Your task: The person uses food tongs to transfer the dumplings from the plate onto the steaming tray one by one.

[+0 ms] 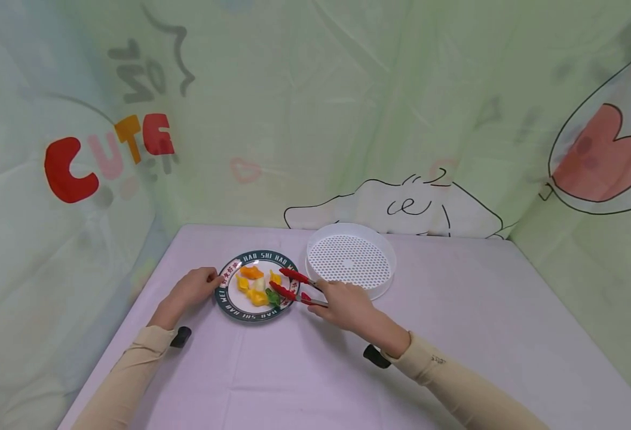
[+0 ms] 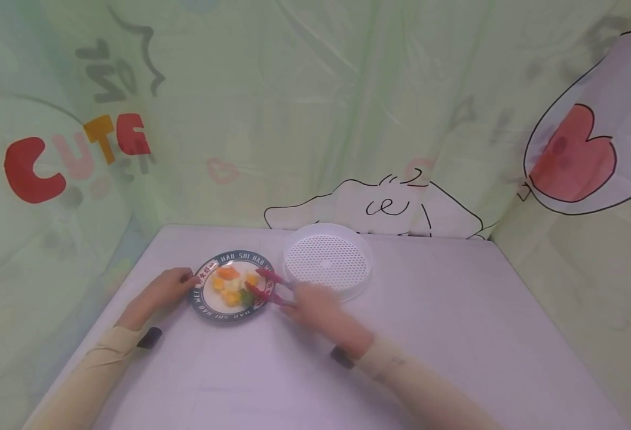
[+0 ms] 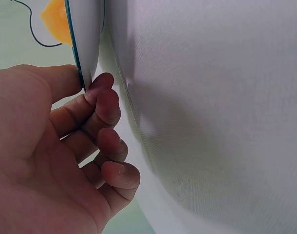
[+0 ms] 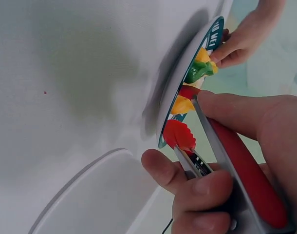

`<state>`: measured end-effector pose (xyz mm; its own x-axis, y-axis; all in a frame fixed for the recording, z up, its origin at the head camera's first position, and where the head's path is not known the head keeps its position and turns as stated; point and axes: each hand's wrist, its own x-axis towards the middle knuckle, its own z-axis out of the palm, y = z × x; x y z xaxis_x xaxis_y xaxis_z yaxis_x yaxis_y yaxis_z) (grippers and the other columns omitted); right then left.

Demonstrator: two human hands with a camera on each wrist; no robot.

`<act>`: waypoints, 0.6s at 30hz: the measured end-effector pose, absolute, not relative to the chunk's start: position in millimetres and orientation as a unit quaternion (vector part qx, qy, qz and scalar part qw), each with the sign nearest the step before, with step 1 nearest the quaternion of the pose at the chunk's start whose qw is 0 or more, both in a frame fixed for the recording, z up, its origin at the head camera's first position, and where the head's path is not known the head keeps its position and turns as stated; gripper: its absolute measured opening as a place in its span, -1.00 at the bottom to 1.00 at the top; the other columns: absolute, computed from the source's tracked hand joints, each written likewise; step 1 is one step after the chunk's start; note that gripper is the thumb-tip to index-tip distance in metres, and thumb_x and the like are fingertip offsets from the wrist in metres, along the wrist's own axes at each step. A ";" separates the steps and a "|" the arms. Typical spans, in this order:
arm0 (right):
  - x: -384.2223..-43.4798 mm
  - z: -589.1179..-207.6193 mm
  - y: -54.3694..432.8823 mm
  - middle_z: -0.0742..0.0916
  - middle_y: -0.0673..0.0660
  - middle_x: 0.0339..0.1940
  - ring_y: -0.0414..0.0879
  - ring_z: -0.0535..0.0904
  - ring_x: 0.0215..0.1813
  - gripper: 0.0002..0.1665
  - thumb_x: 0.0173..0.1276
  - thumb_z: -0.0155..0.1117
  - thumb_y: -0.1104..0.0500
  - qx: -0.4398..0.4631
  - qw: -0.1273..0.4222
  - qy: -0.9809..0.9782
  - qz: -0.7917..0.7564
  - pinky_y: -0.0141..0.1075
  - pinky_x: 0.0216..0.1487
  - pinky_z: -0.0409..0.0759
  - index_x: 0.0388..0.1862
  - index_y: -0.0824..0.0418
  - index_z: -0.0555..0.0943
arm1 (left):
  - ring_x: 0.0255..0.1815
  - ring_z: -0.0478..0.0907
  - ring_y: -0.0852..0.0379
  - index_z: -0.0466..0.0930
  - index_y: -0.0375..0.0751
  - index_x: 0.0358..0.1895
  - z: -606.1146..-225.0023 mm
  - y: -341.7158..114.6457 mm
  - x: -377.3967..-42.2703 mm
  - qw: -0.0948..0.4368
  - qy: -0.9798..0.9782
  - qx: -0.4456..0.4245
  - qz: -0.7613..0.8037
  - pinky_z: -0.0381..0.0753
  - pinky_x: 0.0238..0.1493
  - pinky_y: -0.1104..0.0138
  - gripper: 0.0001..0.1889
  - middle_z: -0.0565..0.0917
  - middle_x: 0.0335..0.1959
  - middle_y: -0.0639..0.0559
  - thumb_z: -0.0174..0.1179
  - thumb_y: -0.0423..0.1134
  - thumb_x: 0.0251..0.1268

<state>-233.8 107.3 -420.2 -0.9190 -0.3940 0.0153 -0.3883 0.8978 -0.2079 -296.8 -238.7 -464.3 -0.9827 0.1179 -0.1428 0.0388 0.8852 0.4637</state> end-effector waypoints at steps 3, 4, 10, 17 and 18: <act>-233.3 -418.1 106.2 0.75 0.08 -0.28 -0.12 0.47 -0.46 -0.44 0.26 0.45 -0.11 -0.199 0.013 0.973 -0.114 -0.33 -0.50 0.43 0.11 0.19 0.62 | -0.37 0.44 0.06 0.56 -0.25 -0.23 -465.1 -238.9 -298.0 0.084 0.967 0.040 0.236 0.39 -0.34 0.30 -0.74 0.51 -0.45 -0.04 0.11 -0.10 0.51; -232.9 -417.2 106.0 0.75 0.08 -0.29 -0.12 0.47 -0.46 -0.44 0.26 0.45 -0.10 -0.198 0.015 0.973 -0.116 -0.33 -0.50 0.43 0.11 0.18 0.62 | -0.37 0.45 0.06 0.56 -0.25 -0.23 -465.5 -239.0 -298.4 0.085 0.967 0.039 0.237 0.39 -0.35 0.30 -0.74 0.51 -0.45 -0.04 0.11 -0.10 0.51; -234.0 -417.2 106.4 0.75 0.06 -0.31 -0.12 0.47 -0.46 -0.45 0.26 0.45 -0.10 -0.195 0.015 0.974 -0.117 -0.34 -0.50 0.43 0.10 0.18 0.63 | -0.38 0.44 0.07 0.56 -0.24 -0.23 -467.4 -239.3 -299.9 0.084 0.967 0.035 0.238 0.39 -0.36 0.31 -0.72 0.50 -0.46 -0.04 0.11 -0.08 0.51; -233.8 -418.1 107.5 0.74 0.05 -0.34 -0.13 0.46 -0.49 -0.46 0.26 0.45 -0.12 -0.197 0.009 0.974 -0.116 -0.36 -0.52 0.41 0.09 0.16 0.63 | -0.40 0.43 0.07 0.55 -0.25 -0.26 -463.7 -237.2 -296.1 0.081 0.967 0.040 0.239 0.37 -0.38 0.31 -0.74 0.49 -0.48 -0.04 0.10 -0.11 0.52; -233.9 -419.0 107.7 0.74 0.04 -0.34 -0.14 0.46 -0.49 -0.47 0.26 0.45 -0.12 -0.198 0.007 0.973 -0.116 -0.36 -0.53 0.40 0.09 0.15 0.63 | -0.40 0.43 0.07 0.55 -0.25 -0.26 -463.2 -236.9 -295.6 0.082 0.967 0.038 0.239 0.37 -0.38 0.31 -0.74 0.49 -0.48 -0.04 0.10 -0.11 0.52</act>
<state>-233.9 107.7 -419.0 -0.9214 -0.3872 0.0321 -0.3840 0.8948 -0.2277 -295.6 -236.9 -463.2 -0.9835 0.1136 -0.1408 0.0350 0.8830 0.4681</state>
